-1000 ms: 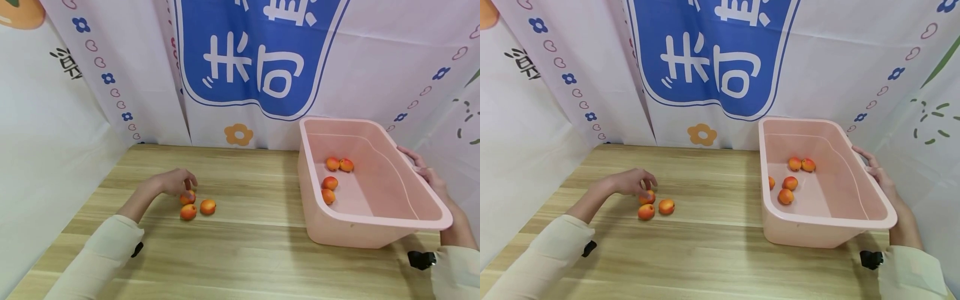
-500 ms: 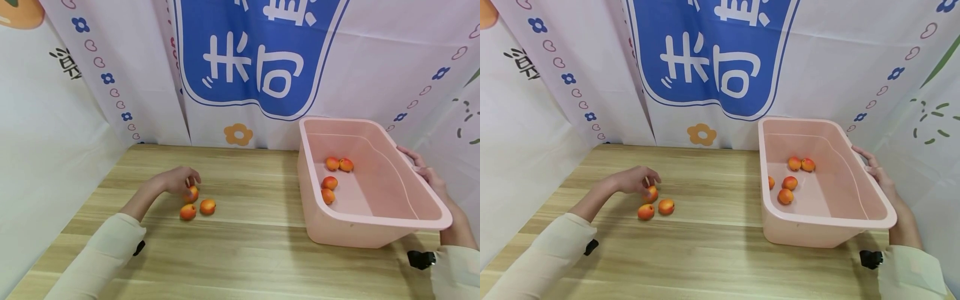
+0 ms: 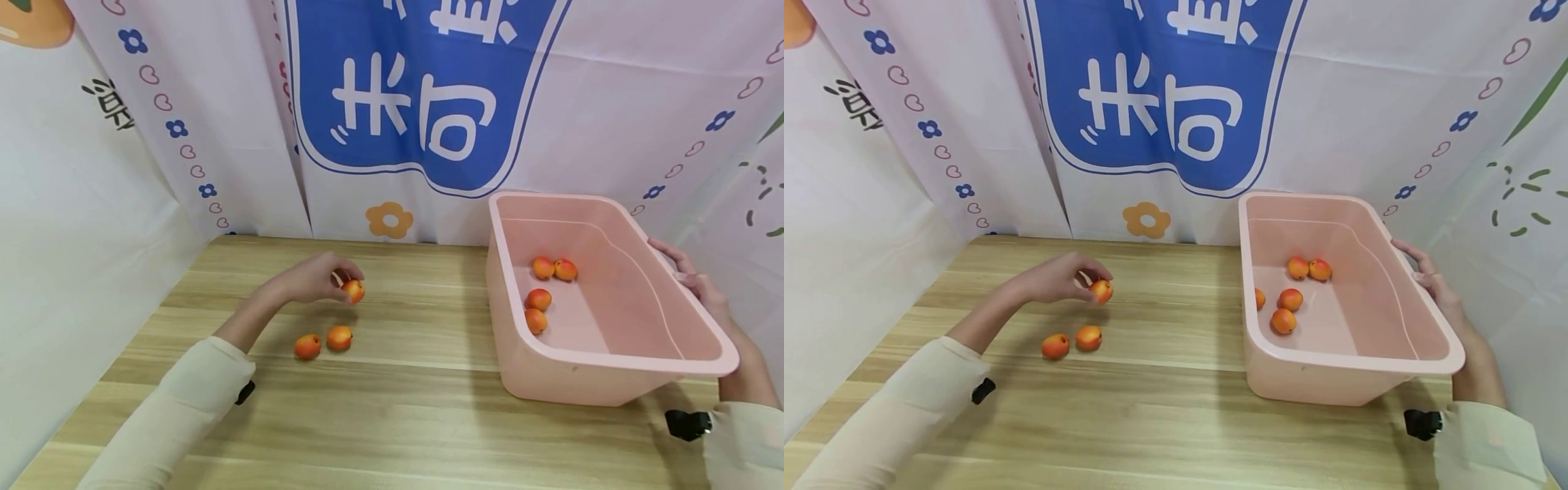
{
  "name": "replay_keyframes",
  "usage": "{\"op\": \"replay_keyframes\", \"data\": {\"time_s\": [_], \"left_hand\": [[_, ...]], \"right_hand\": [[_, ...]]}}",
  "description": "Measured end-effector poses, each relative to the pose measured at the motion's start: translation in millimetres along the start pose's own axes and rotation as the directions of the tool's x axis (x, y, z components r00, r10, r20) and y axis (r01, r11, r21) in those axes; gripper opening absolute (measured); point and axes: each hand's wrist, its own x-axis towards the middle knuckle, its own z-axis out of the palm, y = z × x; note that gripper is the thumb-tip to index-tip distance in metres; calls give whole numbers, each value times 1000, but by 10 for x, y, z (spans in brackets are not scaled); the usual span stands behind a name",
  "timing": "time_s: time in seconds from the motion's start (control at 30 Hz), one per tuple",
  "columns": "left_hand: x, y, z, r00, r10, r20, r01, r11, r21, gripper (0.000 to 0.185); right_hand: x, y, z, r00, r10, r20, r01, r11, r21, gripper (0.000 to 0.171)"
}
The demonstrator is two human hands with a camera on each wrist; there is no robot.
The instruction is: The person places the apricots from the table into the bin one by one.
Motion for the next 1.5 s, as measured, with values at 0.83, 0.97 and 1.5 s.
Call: {"op": "replay_keyframes", "data": {"time_s": [0.83,0.97,1.5], "left_hand": [[773,998,140,960,246,-132,-261,959,-110,36],[906,1176,166,955,266,-134,-282,952,-117,35],[1303,1672,285,948,303,-101,-316,934,-167,42]], "right_hand": [[8,13,1,1000,6,7,-7,999,54,80],[6,16,-12,1000,-5,22,4,998,57,81],[-8,7,34,1000,-23,7,24,998,-55,81]]}}
